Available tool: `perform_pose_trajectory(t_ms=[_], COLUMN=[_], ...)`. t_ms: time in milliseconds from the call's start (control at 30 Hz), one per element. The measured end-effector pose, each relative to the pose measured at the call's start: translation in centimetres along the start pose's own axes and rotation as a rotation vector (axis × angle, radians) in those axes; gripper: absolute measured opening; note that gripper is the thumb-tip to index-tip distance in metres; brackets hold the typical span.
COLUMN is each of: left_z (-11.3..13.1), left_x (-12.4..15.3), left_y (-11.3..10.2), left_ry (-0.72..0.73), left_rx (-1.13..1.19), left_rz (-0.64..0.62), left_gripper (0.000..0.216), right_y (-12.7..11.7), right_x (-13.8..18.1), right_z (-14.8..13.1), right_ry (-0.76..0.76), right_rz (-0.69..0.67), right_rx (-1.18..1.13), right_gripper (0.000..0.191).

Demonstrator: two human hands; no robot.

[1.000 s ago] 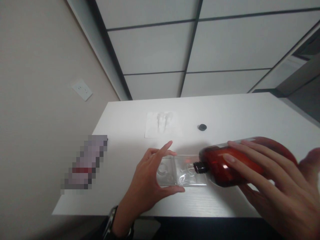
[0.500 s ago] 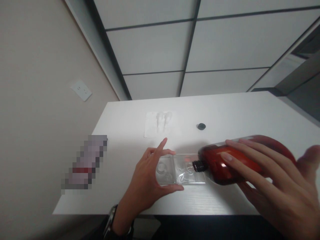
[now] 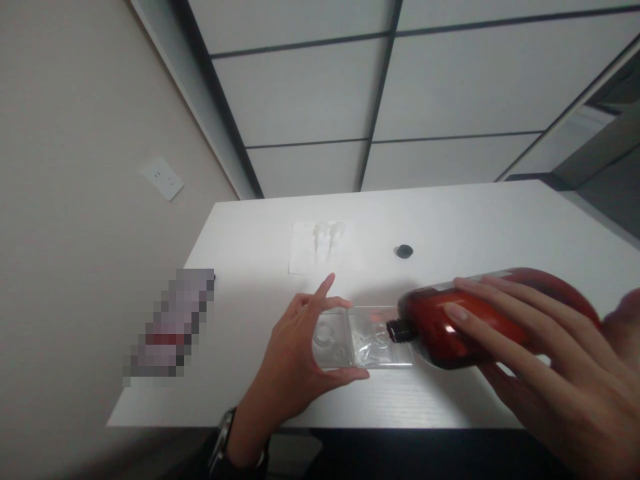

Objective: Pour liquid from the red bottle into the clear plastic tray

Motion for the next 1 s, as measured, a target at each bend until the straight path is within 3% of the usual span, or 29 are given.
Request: perform_pose_trajectory(t_ms=[767, 1000], left_z=[-0.21, -0.15], left_x=[0.10, -0.03], left_y=[0.10, 0.18], left_ry=[0.023, 0.028], left_rx=[-0.005, -0.001], left_rz=[0.008, 0.008], left_gripper=[0.086, 0.106], right_y=[-0.45, -0.55], right_x=[-0.43, -0.63], right_z=[-0.35, -0.26], right_ry=[-0.052, -0.064], right_rz=[-0.025, -0.036], right_rx=[0.055, 0.070], right_gripper=[0.073, 0.077])
Point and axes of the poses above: each hand's wrist, its own x-axis away from the middle knuckle, its own y-axis out of the palm, z = x × y, the point moved 6 cm from there along -x, towards the middle knuckle, and after that the axes turned 2 degrees about y, right-handed, at the moved point
